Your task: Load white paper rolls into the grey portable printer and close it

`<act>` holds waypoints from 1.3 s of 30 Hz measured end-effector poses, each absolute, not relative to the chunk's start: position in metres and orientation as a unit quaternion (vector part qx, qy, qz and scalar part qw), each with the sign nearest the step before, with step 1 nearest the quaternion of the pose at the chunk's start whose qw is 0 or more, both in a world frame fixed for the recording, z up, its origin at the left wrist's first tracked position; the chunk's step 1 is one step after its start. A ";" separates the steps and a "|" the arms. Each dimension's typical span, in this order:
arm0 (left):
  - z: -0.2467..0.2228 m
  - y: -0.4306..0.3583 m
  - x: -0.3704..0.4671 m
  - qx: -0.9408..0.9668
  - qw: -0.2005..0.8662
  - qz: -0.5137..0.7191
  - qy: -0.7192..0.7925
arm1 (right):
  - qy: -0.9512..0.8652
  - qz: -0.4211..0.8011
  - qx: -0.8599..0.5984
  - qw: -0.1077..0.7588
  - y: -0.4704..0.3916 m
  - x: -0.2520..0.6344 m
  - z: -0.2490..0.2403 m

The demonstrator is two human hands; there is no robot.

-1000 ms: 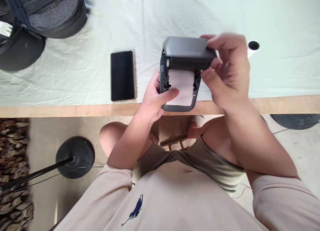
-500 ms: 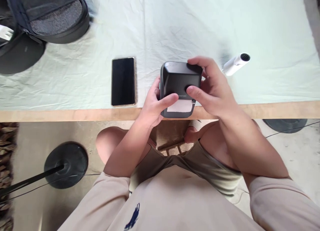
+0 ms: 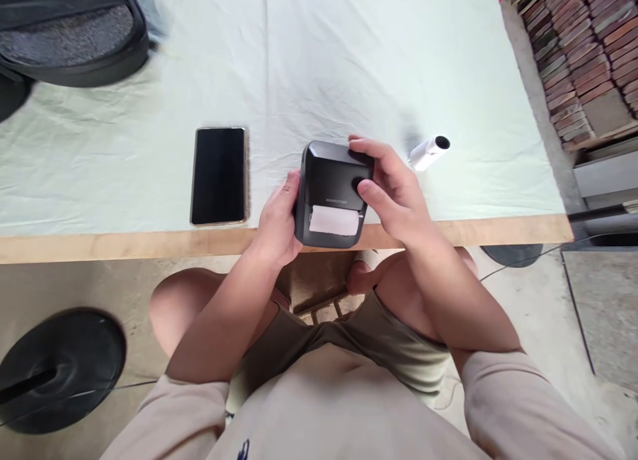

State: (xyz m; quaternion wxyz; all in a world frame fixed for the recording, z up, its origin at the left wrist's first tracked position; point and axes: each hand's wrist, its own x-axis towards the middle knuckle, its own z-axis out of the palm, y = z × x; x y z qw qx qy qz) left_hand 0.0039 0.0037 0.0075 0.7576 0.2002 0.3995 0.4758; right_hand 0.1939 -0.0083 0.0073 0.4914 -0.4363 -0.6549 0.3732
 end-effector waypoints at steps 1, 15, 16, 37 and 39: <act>0.010 0.003 0.004 0.196 0.760 0.475 0.397 | -0.658 0.379 -0.432 0.486 -0.009 0.194 0.008; 0.025 0.006 0.009 0.135 0.746 0.470 0.452 | -0.730 0.184 -0.487 0.443 -0.009 0.201 0.023; 0.027 0.006 0.010 0.128 0.745 0.469 0.456 | -0.740 0.156 -0.487 0.438 -0.009 0.201 0.026; 0.003 0.002 0.001 0.308 0.769 0.457 0.324 | -0.749 0.117 -0.616 0.215 -0.013 0.179 0.068; 0.003 0.002 0.000 0.318 0.769 0.457 0.314 | -0.746 0.091 -0.650 0.112 -0.012 0.174 0.074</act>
